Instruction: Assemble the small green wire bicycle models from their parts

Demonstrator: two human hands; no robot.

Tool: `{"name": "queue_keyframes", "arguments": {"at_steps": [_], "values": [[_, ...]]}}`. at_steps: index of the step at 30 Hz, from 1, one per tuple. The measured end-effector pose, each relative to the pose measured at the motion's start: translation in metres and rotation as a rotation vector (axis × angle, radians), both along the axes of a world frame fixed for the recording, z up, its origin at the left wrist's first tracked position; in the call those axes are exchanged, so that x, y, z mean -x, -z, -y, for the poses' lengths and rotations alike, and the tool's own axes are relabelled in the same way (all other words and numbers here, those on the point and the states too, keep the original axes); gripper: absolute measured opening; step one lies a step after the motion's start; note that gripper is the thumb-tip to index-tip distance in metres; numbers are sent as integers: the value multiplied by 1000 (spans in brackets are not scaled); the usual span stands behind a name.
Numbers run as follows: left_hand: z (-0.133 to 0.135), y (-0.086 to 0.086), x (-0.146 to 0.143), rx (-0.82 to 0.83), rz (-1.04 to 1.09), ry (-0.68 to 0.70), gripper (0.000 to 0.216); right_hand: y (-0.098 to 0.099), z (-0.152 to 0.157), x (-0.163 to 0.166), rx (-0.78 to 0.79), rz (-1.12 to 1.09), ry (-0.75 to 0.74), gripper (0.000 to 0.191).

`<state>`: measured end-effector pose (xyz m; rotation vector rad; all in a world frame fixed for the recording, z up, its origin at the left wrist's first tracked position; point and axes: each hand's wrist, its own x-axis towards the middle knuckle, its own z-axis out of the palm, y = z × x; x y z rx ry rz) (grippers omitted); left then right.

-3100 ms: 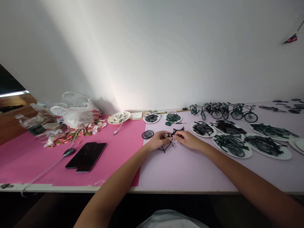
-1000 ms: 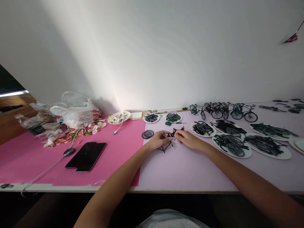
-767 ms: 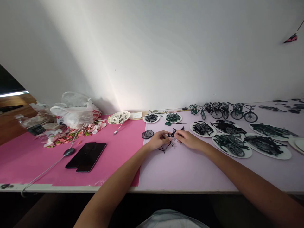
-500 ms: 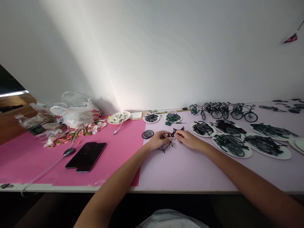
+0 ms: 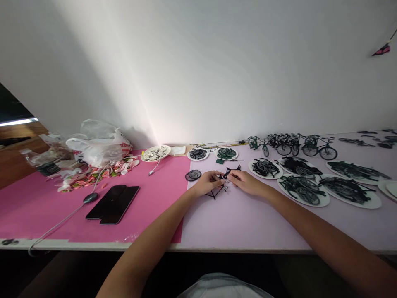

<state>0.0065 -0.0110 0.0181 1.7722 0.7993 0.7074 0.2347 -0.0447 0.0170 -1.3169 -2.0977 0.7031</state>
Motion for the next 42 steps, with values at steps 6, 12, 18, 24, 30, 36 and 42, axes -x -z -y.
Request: {"name": "queue_keyframes", "arguments": {"at_steps": [6,12,18,24,30,36,42], "values": [[0,1,0,3,4,1,57,0,0,0,-6,0,-1,45],[0,0,0,5,-13,4,57,0,0,1,2,11,7,44],[1,-1,0,-3,-19,-1,56,-2,2,1,-6,4,-4,44],[3,-2,-1,-11,-35,-11,53,-1,0,1,11,-7,7,43],[4,-4,-1,-15,-56,-18,55,-1,0,0,15,8,-5,46],[5,-4,-1,-36,-65,-15,55,-1,1,0,5,17,-3,45],[4,-3,-1,-31,-69,-17,54,0,0,0,0,21,8,42]]}}
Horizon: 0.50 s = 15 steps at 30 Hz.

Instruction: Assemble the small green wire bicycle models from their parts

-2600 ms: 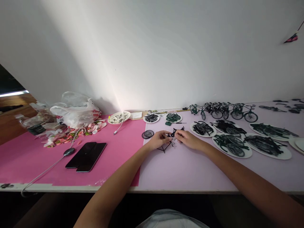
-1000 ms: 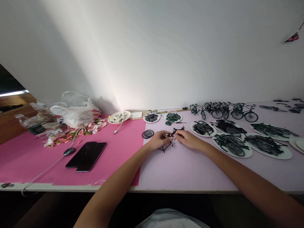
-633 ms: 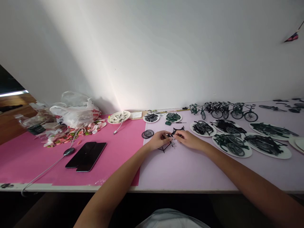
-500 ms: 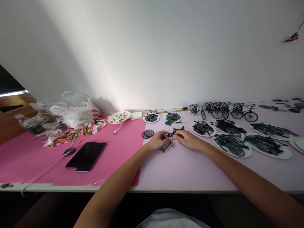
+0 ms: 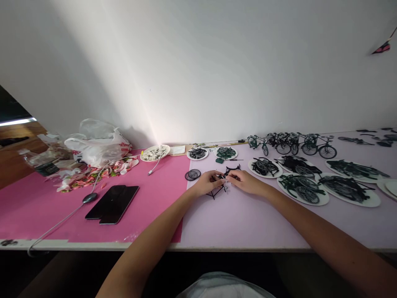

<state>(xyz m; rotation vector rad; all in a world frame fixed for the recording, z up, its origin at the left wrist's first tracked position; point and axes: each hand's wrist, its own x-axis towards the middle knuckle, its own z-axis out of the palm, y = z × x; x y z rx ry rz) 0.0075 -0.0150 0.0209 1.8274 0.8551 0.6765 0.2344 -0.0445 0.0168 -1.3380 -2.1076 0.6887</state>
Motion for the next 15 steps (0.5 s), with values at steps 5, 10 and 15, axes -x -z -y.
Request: {"name": "queue_keyframes", "arguments": {"at_steps": [5,10,15], "values": [[-1,1,1,-12,-18,3,55,-1,2,0,-13,4,-11,41],[-1,1,1,-30,-21,5,55,-1,2,-1,-17,23,-20,41],[0,0,1,-26,-28,1,55,-1,1,-1,-7,20,-14,40]]}}
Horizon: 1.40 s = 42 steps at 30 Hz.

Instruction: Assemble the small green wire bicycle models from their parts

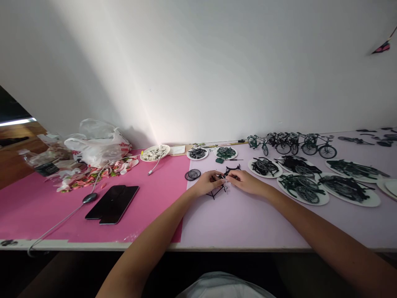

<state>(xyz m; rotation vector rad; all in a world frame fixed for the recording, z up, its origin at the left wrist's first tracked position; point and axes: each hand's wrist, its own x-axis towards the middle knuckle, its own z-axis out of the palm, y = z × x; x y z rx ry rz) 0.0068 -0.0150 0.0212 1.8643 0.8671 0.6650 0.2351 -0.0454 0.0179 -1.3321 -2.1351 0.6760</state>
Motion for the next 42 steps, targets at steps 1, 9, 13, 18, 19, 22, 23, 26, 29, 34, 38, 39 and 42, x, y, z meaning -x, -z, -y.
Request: {"name": "queue_keyframes", "arguments": {"at_steps": [1,9,13,18,19,22,23,26,29,34,38,39,42], "values": [[0,0,0,-3,-4,-3,55,0,0,0,2,0,2,40],[1,-1,-1,-1,-4,2,52,-1,1,1,5,-9,8,39],[2,-2,-1,4,2,0,52,-1,1,1,6,-2,10,40],[1,-2,-1,-6,-11,1,53,-3,3,2,8,-18,12,39],[1,-1,-1,-9,-14,2,54,-3,3,2,8,-16,9,40],[-1,1,0,-25,-19,13,54,-2,3,2,-3,-11,10,42],[-1,1,0,-29,-19,18,54,-1,2,1,-8,-11,11,42],[-1,1,0,-33,-20,23,55,1,0,1,-20,-14,8,44],[0,0,0,-38,-27,10,57,2,0,0,-18,-18,1,44],[0,0,-1,-41,-24,16,58,-4,4,2,-5,-2,6,42],[-1,2,0,-62,-35,20,58,-7,6,3,9,15,4,39],[-1,2,0,-75,-40,19,58,-7,6,4,10,15,2,38],[-2,3,0,-104,-58,21,58,-6,6,4,-3,7,-11,37]]}}
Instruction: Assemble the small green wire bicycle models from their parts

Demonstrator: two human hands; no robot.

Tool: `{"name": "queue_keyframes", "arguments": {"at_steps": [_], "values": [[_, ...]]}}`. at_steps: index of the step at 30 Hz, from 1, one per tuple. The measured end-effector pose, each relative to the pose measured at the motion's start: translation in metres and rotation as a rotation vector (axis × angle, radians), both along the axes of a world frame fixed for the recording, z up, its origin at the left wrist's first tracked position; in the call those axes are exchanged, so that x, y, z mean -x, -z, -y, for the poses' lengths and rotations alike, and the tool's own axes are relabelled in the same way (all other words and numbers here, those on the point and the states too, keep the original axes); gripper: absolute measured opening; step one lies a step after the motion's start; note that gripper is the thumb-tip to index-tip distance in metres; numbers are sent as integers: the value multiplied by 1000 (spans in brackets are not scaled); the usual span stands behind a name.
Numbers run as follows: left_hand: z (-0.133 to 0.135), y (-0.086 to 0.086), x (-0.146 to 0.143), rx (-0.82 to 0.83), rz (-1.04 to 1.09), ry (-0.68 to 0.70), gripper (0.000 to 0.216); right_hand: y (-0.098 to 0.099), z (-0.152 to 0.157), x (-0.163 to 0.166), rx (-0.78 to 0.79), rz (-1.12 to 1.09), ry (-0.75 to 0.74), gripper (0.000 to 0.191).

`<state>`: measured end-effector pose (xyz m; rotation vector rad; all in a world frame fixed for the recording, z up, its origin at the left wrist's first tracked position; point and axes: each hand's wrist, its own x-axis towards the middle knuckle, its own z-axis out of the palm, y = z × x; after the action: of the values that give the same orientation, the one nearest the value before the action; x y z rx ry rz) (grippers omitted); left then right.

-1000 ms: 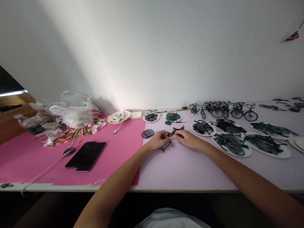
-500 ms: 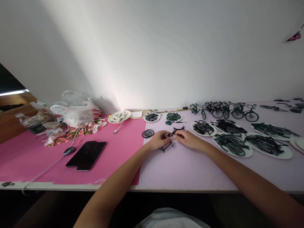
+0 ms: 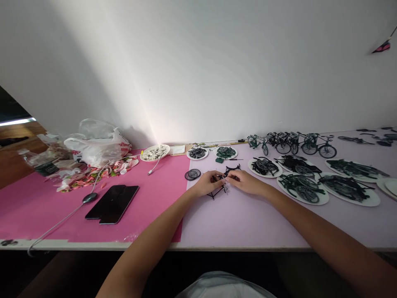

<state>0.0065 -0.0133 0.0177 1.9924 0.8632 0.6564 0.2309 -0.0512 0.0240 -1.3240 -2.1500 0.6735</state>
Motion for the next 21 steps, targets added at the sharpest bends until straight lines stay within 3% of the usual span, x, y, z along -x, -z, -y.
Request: {"name": "queue_keyframes", "arguments": {"at_steps": [14,21], "values": [[0,-1,0,9,-5,0,57,6,-5,-1,-33,-21,-30,36],[2,-4,0,23,4,7,55,8,-8,-2,-121,-12,43,30]]}}
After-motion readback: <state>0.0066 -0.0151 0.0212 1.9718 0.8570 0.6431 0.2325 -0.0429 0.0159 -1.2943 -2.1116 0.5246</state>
